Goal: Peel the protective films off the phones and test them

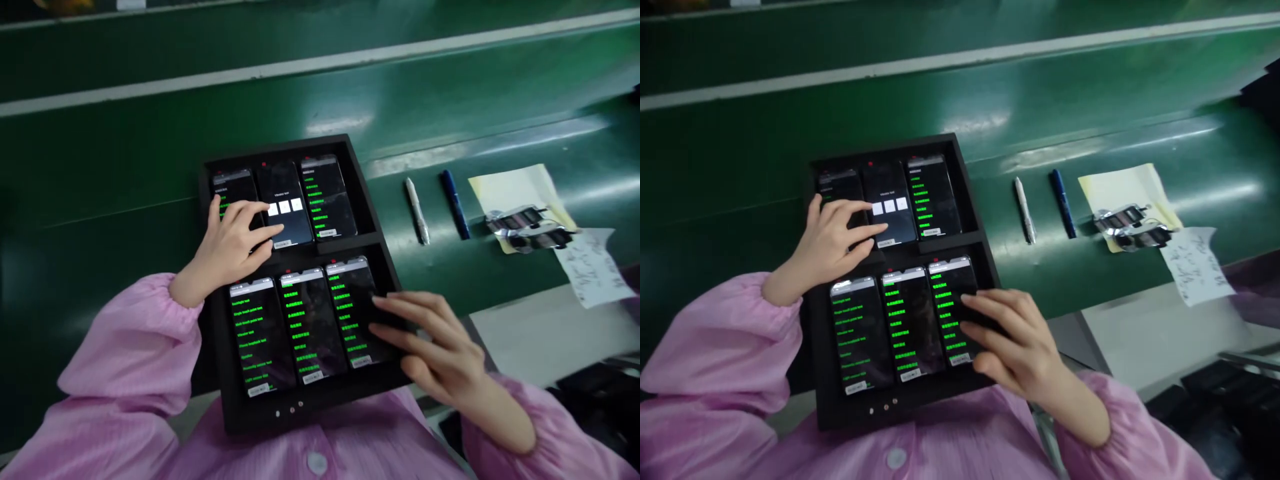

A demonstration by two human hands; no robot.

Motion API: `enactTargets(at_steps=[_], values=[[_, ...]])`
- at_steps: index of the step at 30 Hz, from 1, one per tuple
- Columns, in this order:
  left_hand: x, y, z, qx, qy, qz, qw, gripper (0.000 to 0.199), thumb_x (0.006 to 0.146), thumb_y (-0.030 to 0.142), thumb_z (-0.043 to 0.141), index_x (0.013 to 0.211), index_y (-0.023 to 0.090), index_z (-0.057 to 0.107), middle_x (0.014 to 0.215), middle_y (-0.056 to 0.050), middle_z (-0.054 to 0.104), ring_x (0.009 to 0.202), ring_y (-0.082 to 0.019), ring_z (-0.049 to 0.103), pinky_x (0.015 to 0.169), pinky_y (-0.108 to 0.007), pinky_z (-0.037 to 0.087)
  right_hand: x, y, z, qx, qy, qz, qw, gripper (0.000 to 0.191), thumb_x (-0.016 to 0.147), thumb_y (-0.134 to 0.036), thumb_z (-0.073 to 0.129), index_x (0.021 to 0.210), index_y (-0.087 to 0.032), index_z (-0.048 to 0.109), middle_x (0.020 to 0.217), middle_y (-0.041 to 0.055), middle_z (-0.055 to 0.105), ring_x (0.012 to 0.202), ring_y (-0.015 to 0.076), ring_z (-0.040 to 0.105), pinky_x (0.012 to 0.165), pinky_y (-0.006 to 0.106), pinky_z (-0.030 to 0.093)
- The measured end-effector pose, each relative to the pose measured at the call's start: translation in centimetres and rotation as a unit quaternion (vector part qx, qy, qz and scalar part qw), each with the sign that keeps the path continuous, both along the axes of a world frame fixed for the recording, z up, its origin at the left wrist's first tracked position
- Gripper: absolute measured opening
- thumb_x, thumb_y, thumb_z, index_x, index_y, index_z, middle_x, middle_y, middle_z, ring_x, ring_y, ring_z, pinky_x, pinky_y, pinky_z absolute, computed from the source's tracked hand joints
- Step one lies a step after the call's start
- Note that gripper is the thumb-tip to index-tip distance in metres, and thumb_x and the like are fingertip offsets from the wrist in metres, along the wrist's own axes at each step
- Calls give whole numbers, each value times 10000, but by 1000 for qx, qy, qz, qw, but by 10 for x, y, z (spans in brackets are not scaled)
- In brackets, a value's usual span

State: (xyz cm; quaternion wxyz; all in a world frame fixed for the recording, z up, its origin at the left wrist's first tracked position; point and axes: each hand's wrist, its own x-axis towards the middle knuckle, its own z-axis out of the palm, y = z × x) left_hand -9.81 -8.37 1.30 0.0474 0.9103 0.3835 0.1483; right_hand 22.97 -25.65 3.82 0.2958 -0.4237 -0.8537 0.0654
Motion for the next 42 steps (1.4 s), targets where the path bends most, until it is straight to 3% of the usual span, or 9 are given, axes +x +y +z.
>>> enactTargets(at_steps=[4, 9, 18, 30, 35, 38, 42], values=[[-1, 2, -3, -14, -9, 4, 1000, 357, 1060, 345, 513, 1301, 319, 774, 1503, -100, 590, 1391, -376, 506, 1247, -813, 174, -1, -47, -21, -4, -17, -20, 1000, 475, 1140, -444, 364, 1153, -187, 763, 1265, 155, 726, 1176, 283, 658, 919, 455, 565], [-2, 3, -2, -17, -10, 9, 1000, 372, 1064, 374, 496, 1297, 315, 779, 1495, -98, 594, 1382, -379, 512, 1251, -800, 162, -5, -60, -30, 0, -80, -122, 989, 355, 1118, -375, 460, 1255, -215, 745, 1427, 169, 652, 1264, 344, 605, 977, 530, 490], [-1, 3, -4, -22, -12, 16, 1000, 348, 1053, 341, 529, 1306, 332, 767, 1505, -79, 585, 1412, -365, 487, 1265, -797, 158, -52, -52, -25, 7, -34, -24, 999, 440, 1139, -442, 388, 1174, -179, 739, 1291, 166, 712, 1210, 297, 618, 977, 494, 481], [1, 4, -4, -27, -17, 5, 999, 333, 1049, 307, 546, 1302, 314, 761, 1509, -86, 586, 1419, -365, 498, 1259, -816, 168, -65, -44, -30, -2, -61, -54, 997, 367, 1123, -411, 458, 1231, -194, 734, 1372, 183, 697, 1246, 333, 609, 994, 534, 433], [2, 4, -3, -31, -10, 5, 999, 340, 1048, 296, 542, 1313, 309, 754, 1521, -89, 585, 1424, -365, 496, 1260, -814, 165, -89, -39, -22, -5, -38, -2, 999, 419, 1136, -446, 415, 1131, -206, 758, 1255, 145, 764, 1210, 286, 625, 1004, 494, 426], [3, 4, -2, -34, -8, 8, 999, 344, 1054, 299, 532, 1316, 304, 753, 1529, -96, 580, 1427, -371, 492, 1257, -821, 153, -109, -32, -22, -12, -44, 28, 999, 454, 1132, -490, 412, 1149, -210, 769, 1285, 122, 767, 1222, 262, 620, 1034, 471, 418], [2, 2, -1, -37, -13, 6, 999, 342, 1054, 301, 532, 1314, 305, 753, 1531, -96, 579, 1430, -367, 485, 1262, -816, 141, -122, -25, -23, -15, -72, 0, 997, 479, 1127, -529, 398, 1207, -241, 772, 1395, 91, 728, 1265, 276, 597, 1070, 497, 385]])
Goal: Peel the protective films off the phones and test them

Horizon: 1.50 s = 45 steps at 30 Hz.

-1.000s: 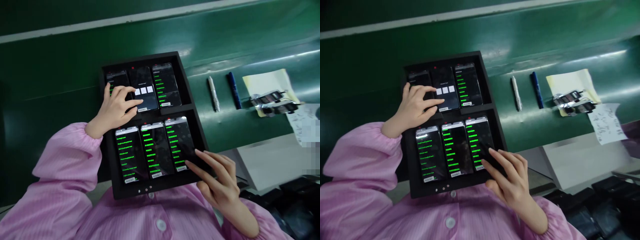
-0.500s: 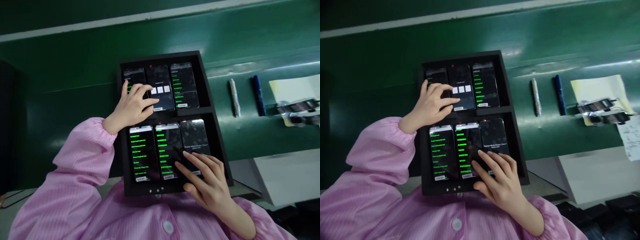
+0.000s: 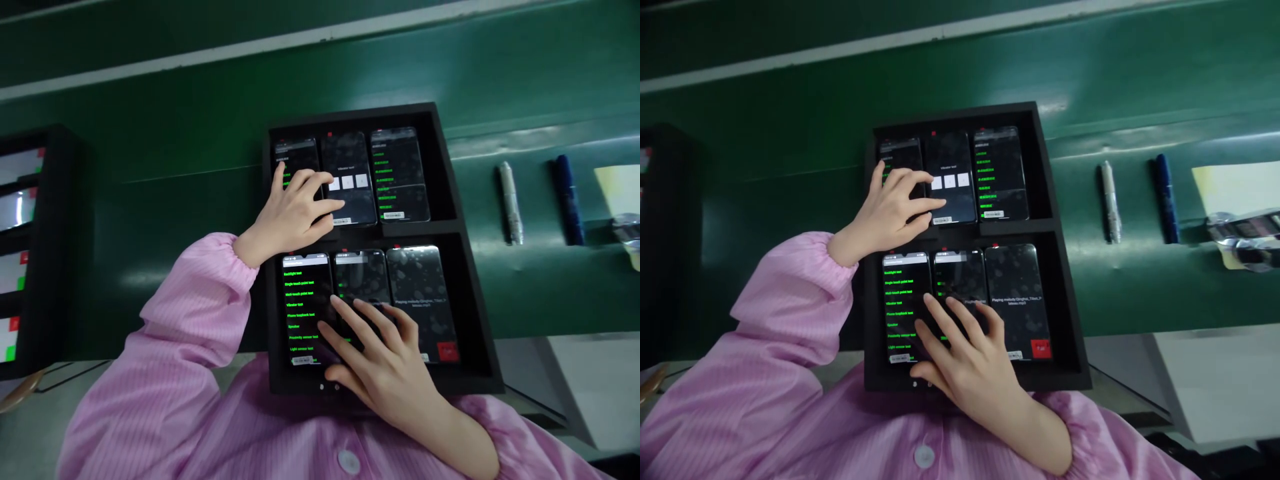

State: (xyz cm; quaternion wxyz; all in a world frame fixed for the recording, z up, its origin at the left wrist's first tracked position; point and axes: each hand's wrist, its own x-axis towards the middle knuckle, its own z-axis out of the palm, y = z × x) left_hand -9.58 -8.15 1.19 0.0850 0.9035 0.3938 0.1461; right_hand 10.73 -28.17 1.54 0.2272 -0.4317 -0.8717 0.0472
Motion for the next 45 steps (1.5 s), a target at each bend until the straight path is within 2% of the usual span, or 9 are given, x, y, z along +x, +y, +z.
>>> enactTargets(at_steps=[6, 11, 19, 24, 29, 33, 36, 40, 45], values=[[2, 4, 3, -15, -17, 3, 1000, 344, 1046, 297, 529, 1303, 314, 757, 1477, -81, 613, 1412, -345, 496, 1273, -789, 153, 11, 0, 11, 27, 30, 11, 999, 419, 1134, -473, 434, 1163, -246, 785, 1277, 82, 776, 1200, 241, 640, 1035, 451, 436], [23, 22, 18, -14, -25, 7, 1000, 378, 1033, 317, 533, 1365, 305, 713, 1520, -91, 584, 1439, -364, 470, 1269, -804, 119, 24, -6, 12, 36, 60, -18, 997, 415, 1146, -415, 401, 1143, -218, 767, 1211, 112, 780, 1168, 242, 649, 1011, 451, 451], [40, 35, 17, -31, 7, 22, 999, 360, 1010, 295, 562, 1323, 305, 740, 1541, -92, 561, 1461, -367, 444, 1261, -830, 80, 45, -15, 7, 38, 67, -32, 996, 327, 1117, -338, 471, 1220, -212, 754, 1306, 132, 731, 1207, 279, 643, 994, 472, 491], [9, 21, 33, 12, -53, 38, 998, 395, 1010, 301, 523, 1368, 297, 691, 1486, -84, 611, 1408, -322, 512, 1276, -697, 218, 65, -17, 4, 43, 85, -42, 995, 428, 1095, -316, 480, 1485, -253, 646, 1373, 133, 696, 1202, 317, 649, 978, 513, 526], [-51, -26, 49, 40, -106, 96, 989, 342, 1057, 287, 483, 1338, 257, 676, 1344, -80, 687, 1284, -270, 622, 1259, -576, 304, 97, -8, 8, 64, 84, -94, 990, 594, 1043, -189, 524, 1614, -351, 514, 1426, 120, 655, 1162, 344, 658, 932, 530, 537], [-78, -71, 30, -9, -90, 130, 987, 337, 1087, 291, 452, 1352, 255, 657, 1311, -88, 701, 1238, -261, 650, 1221, -574, 379, 120, 16, 10, 74, 73, -101, 989, 620, 1027, -164, 543, 1597, -410, 519, 1440, 79, 663, 1126, 345, 680, 891, 533, 529], [-80, -85, 15, -34, -81, 156, 984, 343, 1090, 293, 443, 1359, 271, 653, 1311, -85, 704, 1250, -264, 648, 1232, -596, 370, 131, 51, 13, 62, 61, -97, 992, 503, 1041, -187, 535, 1493, -393, 615, 1381, 68, 699, 1110, 336, 695, 870, 532, 520], [-55, -65, 13, -30, -48, 150, 987, 376, 1081, 291, 448, 1387, 280, 666, 1400, -108, 655, 1320, -296, 596, 1227, -668, 349, 122, 110, 17, 17, 72, -73, 995, 322, 1076, -272, 501, 1292, -317, 736, 1341, 75, 721, 1162, 308, 689, 944, 520, 538], [-7, -14, 19, -20, 30, 103, 994, 427, 1039, 272, 514, 1436, 319, 666, 1558, -123, 533, 1451, -370, 458, 1219, -836, 216, 99, 157, 18, -9, 107, -69, 992, 375, 1113, -374, 428, 1212, -268, 773, 1332, 95, 728, 1199, 293, 674, 1016, 521, 526]])
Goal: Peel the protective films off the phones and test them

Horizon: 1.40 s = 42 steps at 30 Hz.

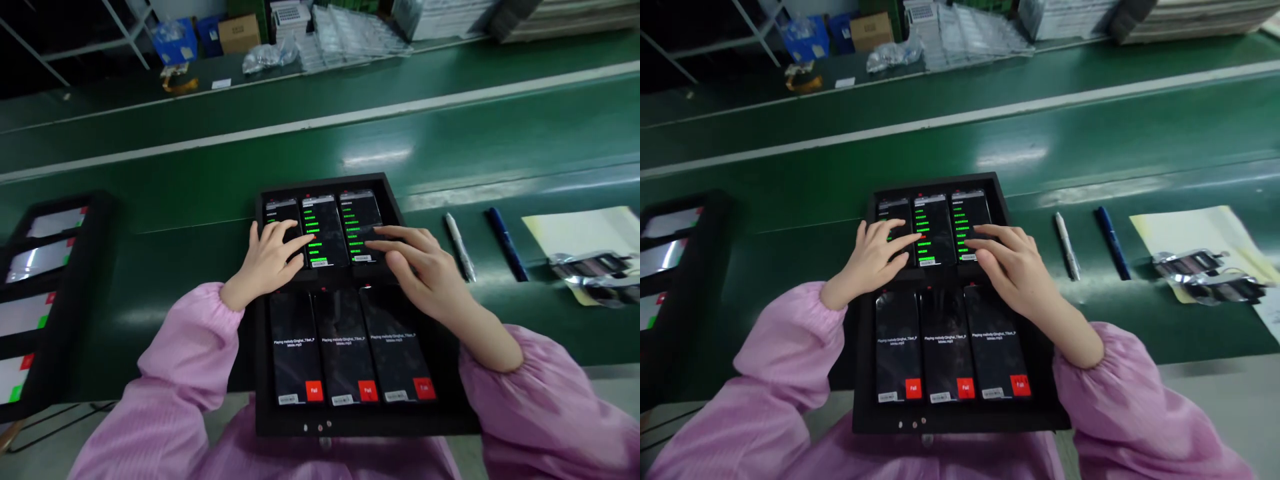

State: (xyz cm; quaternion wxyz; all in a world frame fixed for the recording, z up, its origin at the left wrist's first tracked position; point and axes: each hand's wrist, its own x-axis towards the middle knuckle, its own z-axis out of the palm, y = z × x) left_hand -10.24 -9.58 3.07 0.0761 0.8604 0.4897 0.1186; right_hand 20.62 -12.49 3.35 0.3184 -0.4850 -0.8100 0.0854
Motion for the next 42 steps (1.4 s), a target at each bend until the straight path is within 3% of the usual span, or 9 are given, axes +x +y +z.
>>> enactTargets(at_steps=[3, 8, 15, 18, 25, 31, 35, 42], values=[[8, 11, -2, 2, 10, -8, 1000, 406, 1029, 268, 527, 1392, 330, 700, 1567, -110, 525, 1462, -374, 436, 1216, -864, 178, 5, 4, -3, -2, 9, -9, 1000, 387, 1117, -361, 415, 1196, -254, 779, 1315, 96, 733, 1184, 274, 678, 1021, 500, 534], [-1, 8, -8, 26, -25, -38, 999, 454, 1042, 250, 482, 1454, 327, 656, 1503, -114, 577, 1393, -350, 491, 1225, -843, 203, 23, 0, -16, -14, -19, -18, 1000, 412, 1121, -360, 404, 1173, -250, 797, 1285, 100, 739, 1148, 262, 682, 988, 481, 547], [2, 15, -11, 32, 9, -61, 998, 390, 1038, 246, 506, 1337, 325, 744, 1530, -120, 569, 1411, -382, 483, 1197, -882, 206, 19, 7, -31, -17, -70, -32, 997, 418, 1118, -425, 430, 1227, -273, 804, 1427, 107, 681, 1288, 343, 590, 994, 556, 491], [3, 15, -11, 31, 9, -59, 998, 385, 1046, 254, 503, 1338, 323, 744, 1531, -118, 569, 1419, -385, 480, 1199, -885, 201, 19, 5, -27, 3, -102, -46, 994, 423, 1120, -429, 430, 1192, -275, 817, 1443, 103, 676, 1290, 368, 588, 966, 568, 489], [1, 15, -12, 25, 11, -71, 997, 371, 1051, 275, 516, 1340, 310, 746, 1526, -125, 572, 1423, -387, 483, 1208, -887, 185, 18, -15, -4, 22, -48, -67, 996, 392, 1119, -356, 427, 1160, -255, 804, 1368, 96, 709, 1220, 318, 641, 981, 521, 510], [1, 32, 6, -6, 58, -119, 991, 415, 1031, 212, 486, 1320, 334, 758, 1559, -97, 553, 1498, -404, 426, 1196, -925, 102, -15, -23, 7, 9, -86, 39, 995, 272, 1099, -301, 533, 1210, -190, 754, 1102, 91, 762, 956, 227, 705, 816, 404, 517], [4, 44, 19, -31, 85, -148, 985, 411, 1026, 223, 480, 1284, 345, 776, 1551, -69, 562, 1528, -394, 395, 1214, -913, 27, -41, -24, 10, 14, -99, 83, 992, 257, 1092, -309, 566, 1206, -167, 747, 984, 67, 747, 885, 203, 677, 785, 372, 503], [3, 46, 15, -37, 70, -147, 986, 428, 1031, 215, 462, 1275, 373, 777, 1523, -54, 573, 1532, -370, 393, 1222, -901, 14, -51, -17, 7, 18, -128, 93, 987, 275, 1100, -332, 552, 1189, -168, 752, 949, 58, 732, 846, 198, 638, 780, 362, 475]])
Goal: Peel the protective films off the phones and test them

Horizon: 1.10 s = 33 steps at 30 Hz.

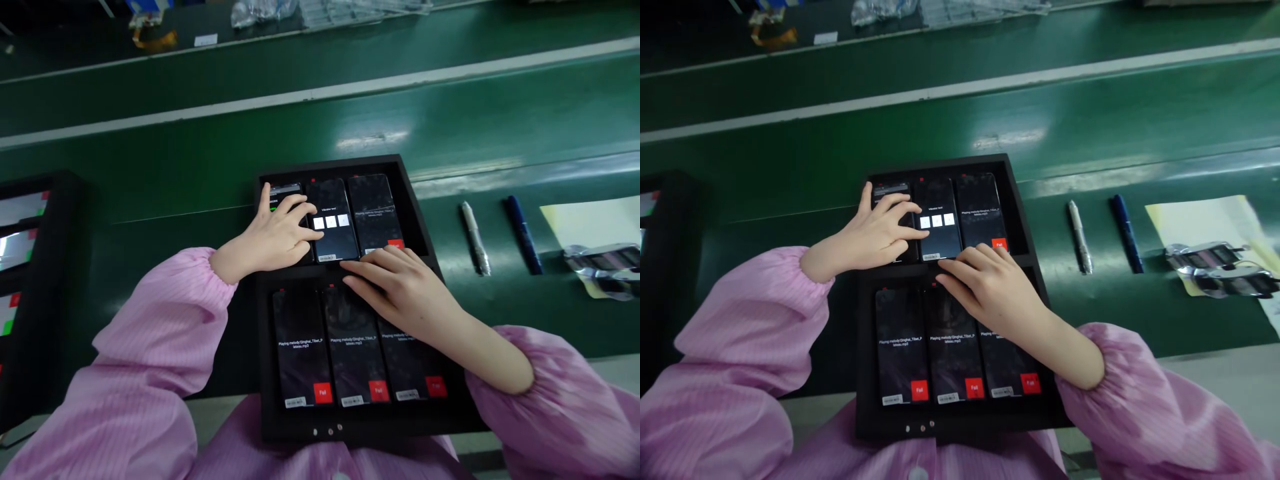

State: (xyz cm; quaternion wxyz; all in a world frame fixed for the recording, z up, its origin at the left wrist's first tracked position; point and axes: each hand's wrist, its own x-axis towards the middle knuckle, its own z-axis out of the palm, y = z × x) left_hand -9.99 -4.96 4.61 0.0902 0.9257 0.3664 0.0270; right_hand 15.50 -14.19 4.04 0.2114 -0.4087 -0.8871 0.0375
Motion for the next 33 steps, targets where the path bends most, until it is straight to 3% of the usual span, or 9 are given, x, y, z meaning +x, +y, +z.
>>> enactTargets(at_steps=[11, 19, 33], values=[[-1, -4, 0, -10, 12, 11, 1000, 453, 1026, 206, 457, 1345, 357, 741, 1550, -84, 550, 1552, -382, 366, 1210, -904, -9, 14, 39, -3, -49, 4, -64, 997, 456, 1131, -460, 412, 1207, -185, 767, 1003, 101, 739, 917, 244, 643, 809, 405, 463], [0, -6, 0, 0, 13, 10, 1000, 450, 1026, 196, 464, 1348, 348, 739, 1573, -91, 537, 1548, -377, 379, 1215, -897, 1, 15, 52, -7, -68, 16, -76, 995, 608, 1135, -545, 271, 1149, -224, 786, 1018, 111, 735, 946, 269, 623, 829, 435, 443], [-3, -7, -2, 2, -8, 14, 1000, 469, 1001, 167, 462, 1348, 320, 738, 1557, -104, 551, 1543, -384, 383, 1218, -896, 20, 12, 67, -19, -53, -17, -95, 994, 584, 1132, -512, 282, 1211, -240, 793, 1167, 133, 701, 1017, 279, 596, 865, 455, 454]])
